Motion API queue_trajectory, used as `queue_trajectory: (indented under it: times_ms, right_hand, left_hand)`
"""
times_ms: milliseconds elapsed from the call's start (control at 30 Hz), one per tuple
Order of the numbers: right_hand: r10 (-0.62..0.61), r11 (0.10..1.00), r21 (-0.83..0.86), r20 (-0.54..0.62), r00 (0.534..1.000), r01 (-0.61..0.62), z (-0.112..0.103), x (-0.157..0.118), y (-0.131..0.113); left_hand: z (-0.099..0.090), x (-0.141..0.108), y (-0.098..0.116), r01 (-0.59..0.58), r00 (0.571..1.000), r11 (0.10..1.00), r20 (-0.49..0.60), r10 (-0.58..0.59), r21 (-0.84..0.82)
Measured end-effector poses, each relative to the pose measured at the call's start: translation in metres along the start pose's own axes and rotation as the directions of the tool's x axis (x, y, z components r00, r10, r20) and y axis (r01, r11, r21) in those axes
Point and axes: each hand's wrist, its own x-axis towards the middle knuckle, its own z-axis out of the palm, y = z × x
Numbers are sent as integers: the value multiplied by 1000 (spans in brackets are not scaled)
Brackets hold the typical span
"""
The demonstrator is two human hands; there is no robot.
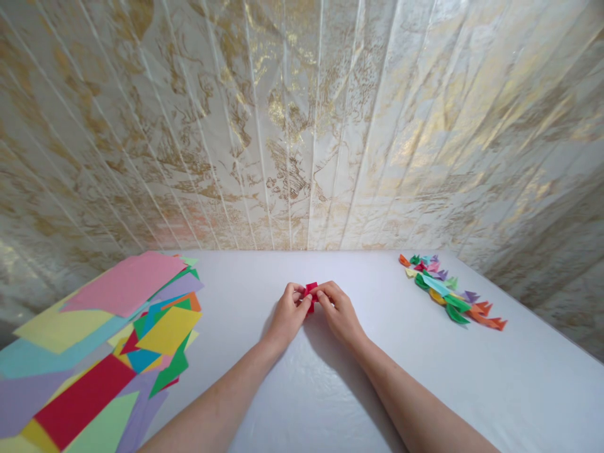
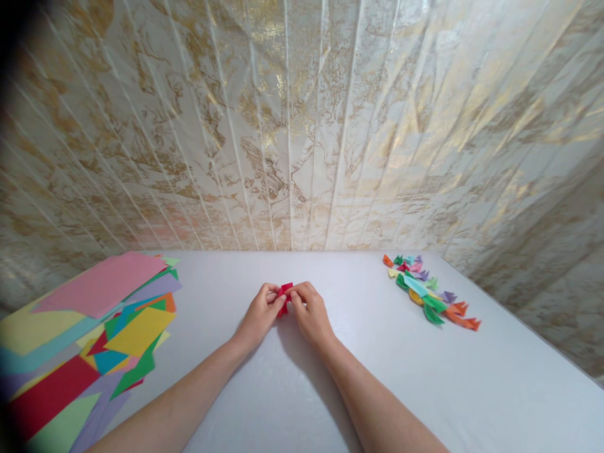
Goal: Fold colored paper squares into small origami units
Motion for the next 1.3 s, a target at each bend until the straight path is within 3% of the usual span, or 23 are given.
queue_trajectory:
  times_ms: [167, 467, 933, 1167, 1300]
  right_hand:
    - [-11, 1000, -4, -45, 999, 10, 2, 0, 11]
    - [-37, 999, 8, 2, 999, 37, 6, -1, 13]
    - [-94, 995, -34, 19, 995, 94, 7, -3, 13]
    - [50, 999, 17, -84, 995, -49, 5, -1, 19]
    - [93, 994, 62, -112, 989, -87, 6, 2, 25]
  left_hand:
    - [-4, 7, -10, 23, 999, 999, -39, -22, 23]
    - [-4, 10, -7, 74, 995, 997, -70, -74, 5]
    - [-1, 5, -1, 112, 994, 992, -3, -112, 59]
    - [-3, 2, 0, 7, 996, 996, -89, -14, -84]
    - [-3, 2, -2, -131, 985, 991, -112, 133, 22]
